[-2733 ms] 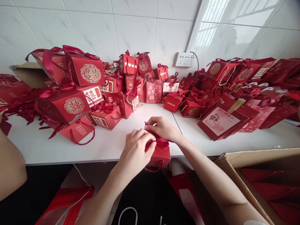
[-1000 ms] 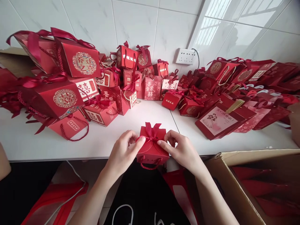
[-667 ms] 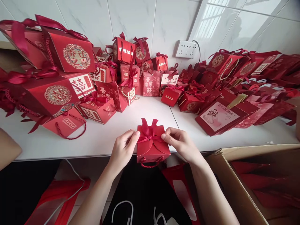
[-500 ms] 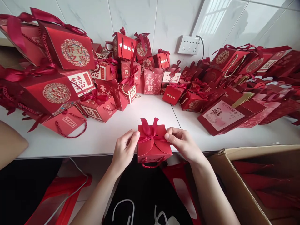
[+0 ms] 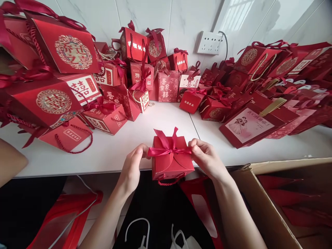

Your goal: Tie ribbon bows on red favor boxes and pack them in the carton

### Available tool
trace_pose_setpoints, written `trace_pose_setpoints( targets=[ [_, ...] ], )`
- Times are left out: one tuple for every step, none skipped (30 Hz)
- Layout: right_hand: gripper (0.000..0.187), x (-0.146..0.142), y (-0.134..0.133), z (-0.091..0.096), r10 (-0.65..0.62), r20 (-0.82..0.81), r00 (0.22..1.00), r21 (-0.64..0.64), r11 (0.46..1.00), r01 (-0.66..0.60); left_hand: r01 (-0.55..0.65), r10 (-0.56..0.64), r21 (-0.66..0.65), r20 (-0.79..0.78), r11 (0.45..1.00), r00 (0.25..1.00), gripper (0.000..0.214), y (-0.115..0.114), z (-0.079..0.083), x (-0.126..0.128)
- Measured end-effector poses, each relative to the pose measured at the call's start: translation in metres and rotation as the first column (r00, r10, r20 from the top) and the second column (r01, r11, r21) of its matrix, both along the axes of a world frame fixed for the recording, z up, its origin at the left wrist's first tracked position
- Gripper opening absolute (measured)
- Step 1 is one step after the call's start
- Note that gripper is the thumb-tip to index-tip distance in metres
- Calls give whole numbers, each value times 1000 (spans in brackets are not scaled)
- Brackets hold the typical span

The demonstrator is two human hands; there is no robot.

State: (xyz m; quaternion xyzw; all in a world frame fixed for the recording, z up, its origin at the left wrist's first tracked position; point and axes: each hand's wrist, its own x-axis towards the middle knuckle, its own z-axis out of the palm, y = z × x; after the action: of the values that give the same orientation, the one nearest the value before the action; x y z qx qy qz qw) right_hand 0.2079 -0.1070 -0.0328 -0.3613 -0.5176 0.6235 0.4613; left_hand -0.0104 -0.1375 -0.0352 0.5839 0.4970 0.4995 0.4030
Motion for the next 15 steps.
trace_pose_setpoints(
  targets=[
    [42,2,-2,1,-14,9,1000,23,1000,13,23,-23,9,-1,1000,1000,36,-1,2,-3],
    [46,4,-5,2,-28,23,999,45,999,27,32,-32,19,-9,999,999,32,-2,4,-6],
    [49,5,-8,4,-47,50,998,68,997,43,32,-32,26,-29,999,999,28,-4,7,-8],
    [50,6,-11,6,-71,93,993,94,994,62,32,-29,37,-59,999,998,25,-5,10,-9],
    [49,6,-15,9,-96,149,984,122,989,78,30,-24,52,-96,998,995,23,-7,13,-9],
    [48,5,-18,11,-122,214,969,149,985,91,21,-11,75,-135,997,991,20,-8,15,-9],
    [47,4,-20,14,-147,281,948,170,980,102,8,10,104,-176,995,984,17,-8,17,-9],
    [47,2,-22,17,-168,342,925,183,977,110,-3,33,138,-216,990,976,15,-9,19,-10],
    [48,0,-23,20,-185,393,901,193,974,115,-10,55,177,-251,984,966,13,-9,20,-10],
    [49,-2,-24,22,-200,433,879,203,972,121,-11,74,221,-281,975,957,11,-8,21,-10],
    [50,-3,-23,24,-218,465,858,216,968,129,-6,91,265,-310,964,946,10,-8,21,-10],
    [49,-5,-23,25,-237,487,841,231,963,138,-4,112,308,-334,951,936,10,-7,20,-11],
    [48,-7,-22,25,-253,499,829,247,958,144,-8,136,343,-350,939,927,10,-7,19,-11],
    [47,-8,-21,26,-263,504,823,259,955,146,-20,158,363,-355,932,921,12,-7,18,-11],
    [46,-9,-20,25,-268,506,820,266,953,147,-39,177,365,-351,930,919,15,-7,17,-12]
  ],
)
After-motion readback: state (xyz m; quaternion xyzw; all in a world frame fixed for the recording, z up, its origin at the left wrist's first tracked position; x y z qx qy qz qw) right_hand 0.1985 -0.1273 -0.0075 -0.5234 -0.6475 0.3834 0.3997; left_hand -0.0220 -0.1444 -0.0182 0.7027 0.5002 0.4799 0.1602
